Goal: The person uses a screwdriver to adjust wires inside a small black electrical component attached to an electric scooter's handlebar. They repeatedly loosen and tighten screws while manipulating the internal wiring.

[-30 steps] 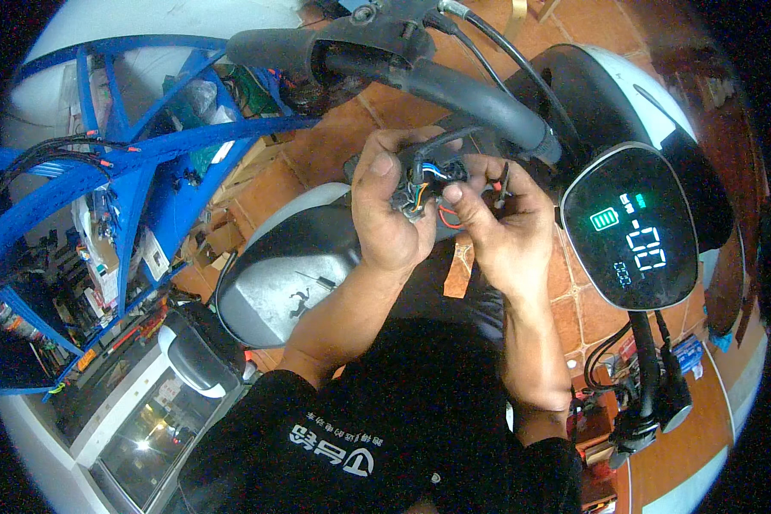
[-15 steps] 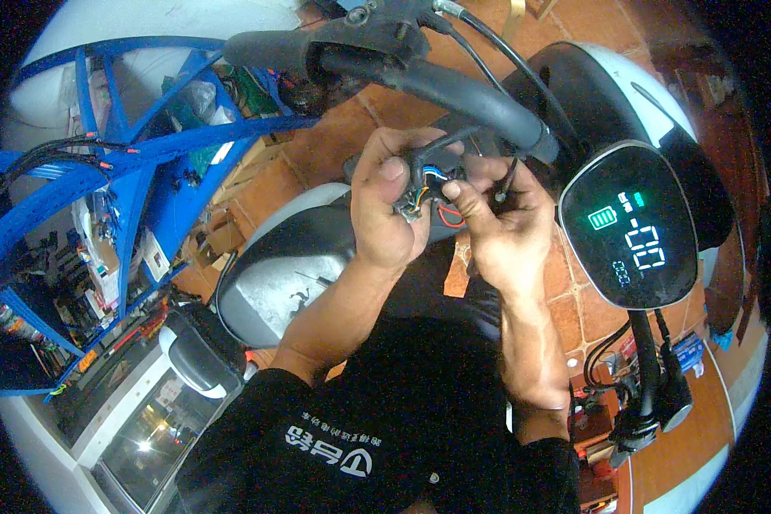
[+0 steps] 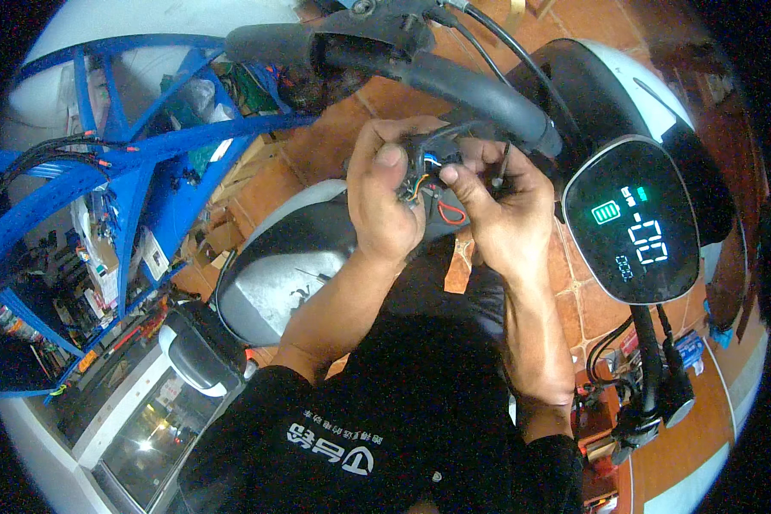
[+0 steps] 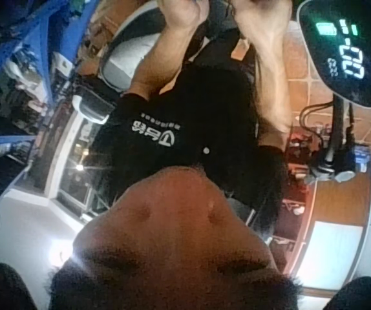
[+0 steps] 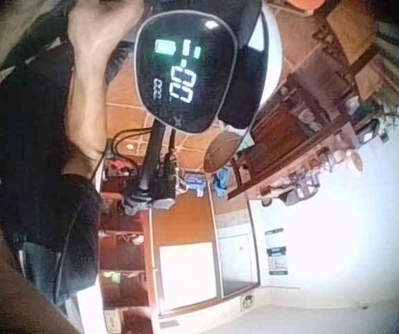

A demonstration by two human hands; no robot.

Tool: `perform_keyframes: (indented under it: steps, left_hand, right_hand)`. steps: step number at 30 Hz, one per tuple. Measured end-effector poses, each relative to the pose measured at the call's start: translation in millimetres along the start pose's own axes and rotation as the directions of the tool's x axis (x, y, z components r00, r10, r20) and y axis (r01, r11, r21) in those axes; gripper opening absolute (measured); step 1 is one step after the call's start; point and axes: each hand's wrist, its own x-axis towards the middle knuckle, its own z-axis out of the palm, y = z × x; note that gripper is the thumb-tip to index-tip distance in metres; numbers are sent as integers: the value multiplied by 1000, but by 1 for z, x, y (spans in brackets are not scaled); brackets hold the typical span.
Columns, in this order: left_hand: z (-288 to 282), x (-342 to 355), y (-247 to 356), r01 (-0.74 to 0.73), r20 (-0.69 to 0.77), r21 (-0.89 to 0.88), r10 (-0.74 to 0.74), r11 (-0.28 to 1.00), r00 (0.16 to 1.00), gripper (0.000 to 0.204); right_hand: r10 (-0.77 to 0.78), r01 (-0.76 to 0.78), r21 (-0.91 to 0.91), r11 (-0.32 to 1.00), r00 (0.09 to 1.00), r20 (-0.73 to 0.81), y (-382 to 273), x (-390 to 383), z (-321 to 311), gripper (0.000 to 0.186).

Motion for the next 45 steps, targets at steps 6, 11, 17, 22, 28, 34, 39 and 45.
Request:
perform_keyframes:
  steps: [6,11,17,22,28,34,39,45]
  left_hand:
    - [-7,1,-1,-3,49,115,-2,993,999,44]
    - [0,-2,2,-124,18,21,124,992,992,33]
    - [0,4,8,123,-59,-269,-144,955,988,35]
    - [-4,11,24,445,-34,-364,-489,819,872,35]
    - [-10,10,30,560,12,-328,-589,761,808,44]
    - [-15,14,36,665,328,-358,-578,656,747,49]
    - [-28,13,29,724,470,-459,-550,516,690,50]
    - [-30,7,26,743,526,-434,-526,510,669,45]
  right_hand:
    - [-42,36,-83,996,996,-82,13,1,8,11]
    - [-39,35,-147,989,999,-25,7,3,11,14]
    - [-115,116,-111,987,993,19,8,-1,5,23]
    - [45,-60,92,994,987,154,17,5,-8,26]
    - [-46,10,100,995,929,367,15,2,-25,28]
    - [-64,-7,248,969,960,274,4,-15,-17,28]
    - [-177,163,100,981,973,149,10,-24,-13,28]
    - [-330,333,-17,943,939,98,9,-31,-14,31]
